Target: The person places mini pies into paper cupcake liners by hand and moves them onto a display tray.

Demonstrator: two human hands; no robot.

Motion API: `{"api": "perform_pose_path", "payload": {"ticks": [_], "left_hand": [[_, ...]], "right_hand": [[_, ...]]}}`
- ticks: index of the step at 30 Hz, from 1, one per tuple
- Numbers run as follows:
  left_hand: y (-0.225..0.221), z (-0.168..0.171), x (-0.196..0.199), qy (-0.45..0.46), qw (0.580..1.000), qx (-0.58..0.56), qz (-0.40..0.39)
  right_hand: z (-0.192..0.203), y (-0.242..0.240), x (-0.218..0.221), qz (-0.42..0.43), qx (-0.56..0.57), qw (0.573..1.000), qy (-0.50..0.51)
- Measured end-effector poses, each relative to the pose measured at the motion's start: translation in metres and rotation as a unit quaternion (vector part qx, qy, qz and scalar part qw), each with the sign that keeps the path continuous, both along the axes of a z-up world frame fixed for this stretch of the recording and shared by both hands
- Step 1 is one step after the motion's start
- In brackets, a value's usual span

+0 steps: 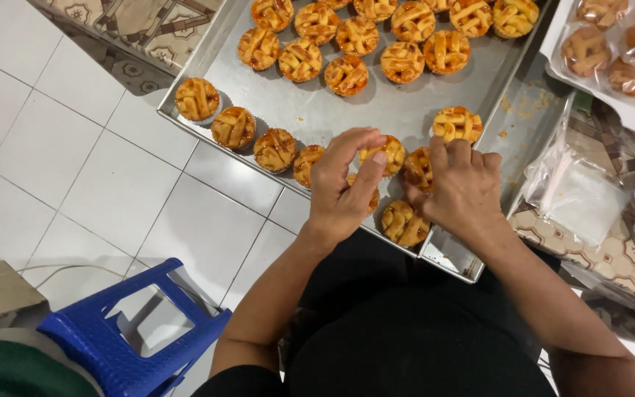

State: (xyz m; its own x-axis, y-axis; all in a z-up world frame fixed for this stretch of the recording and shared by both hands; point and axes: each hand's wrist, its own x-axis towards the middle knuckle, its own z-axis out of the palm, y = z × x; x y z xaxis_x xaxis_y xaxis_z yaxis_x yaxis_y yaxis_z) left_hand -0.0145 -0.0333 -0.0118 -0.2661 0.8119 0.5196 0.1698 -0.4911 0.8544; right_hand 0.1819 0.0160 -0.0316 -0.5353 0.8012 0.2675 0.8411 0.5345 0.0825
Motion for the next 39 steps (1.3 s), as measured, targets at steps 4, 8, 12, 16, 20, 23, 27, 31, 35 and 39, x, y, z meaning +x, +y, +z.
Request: {"api": "perform_pose_path", "payload": {"ticks": [4,8,12,16,20,23,27,31,35,39], "left_hand": [[-0.016,0.006,-0.001,-0.051,0.999,-0.016,-0.013],[-0.023,0.006,0.002,-0.094,0.994,-0.049,-0.018],[-0.023,-0.008,0.011,-0.178,0.979,-0.09,-0.033],[-0.026,-0.008,0.022,-0.219,0.969,-0.115,-0.027],[-0.023,-0.003,0.036,-0.321,0.912,-0.242,-0.086],[-0.022,-0.007,0.044,-0.421,0.843,-0.284,-0.181],[-0.024,0.0,0.047,-0.463,0.824,-0.247,-0.214],[-0.027,-0.003,0.049,-0.473,0.825,-0.244,-0.191],[-0.028,-0.004,0.048,-0.472,0.827,-0.244,-0.183],[-0.028,-0.004,0.047,-0.478,0.823,-0.243,-0.188]], "right_hand": [[-0.009,0.001,-0.007,0.004,0.011,1.0,0.002],[-0.012,0.006,-0.01,0.017,-0.051,0.999,0.008],[-0.018,0.006,-0.007,0.056,-0.01,0.983,0.176],[-0.014,0.013,0.016,0.112,-0.128,0.918,0.358],[0.033,-0.002,0.02,0.123,-0.288,0.817,0.485],[0.052,-0.012,0.02,0.157,-0.31,0.8,0.489],[0.045,-0.015,0.022,0.199,-0.288,0.789,0.505],[0.045,-0.019,0.022,0.189,-0.299,0.787,0.505],[0.047,-0.021,0.021,0.215,-0.291,0.79,0.494],[0.049,-0.024,0.021,0.22,-0.295,0.792,0.488]]}}
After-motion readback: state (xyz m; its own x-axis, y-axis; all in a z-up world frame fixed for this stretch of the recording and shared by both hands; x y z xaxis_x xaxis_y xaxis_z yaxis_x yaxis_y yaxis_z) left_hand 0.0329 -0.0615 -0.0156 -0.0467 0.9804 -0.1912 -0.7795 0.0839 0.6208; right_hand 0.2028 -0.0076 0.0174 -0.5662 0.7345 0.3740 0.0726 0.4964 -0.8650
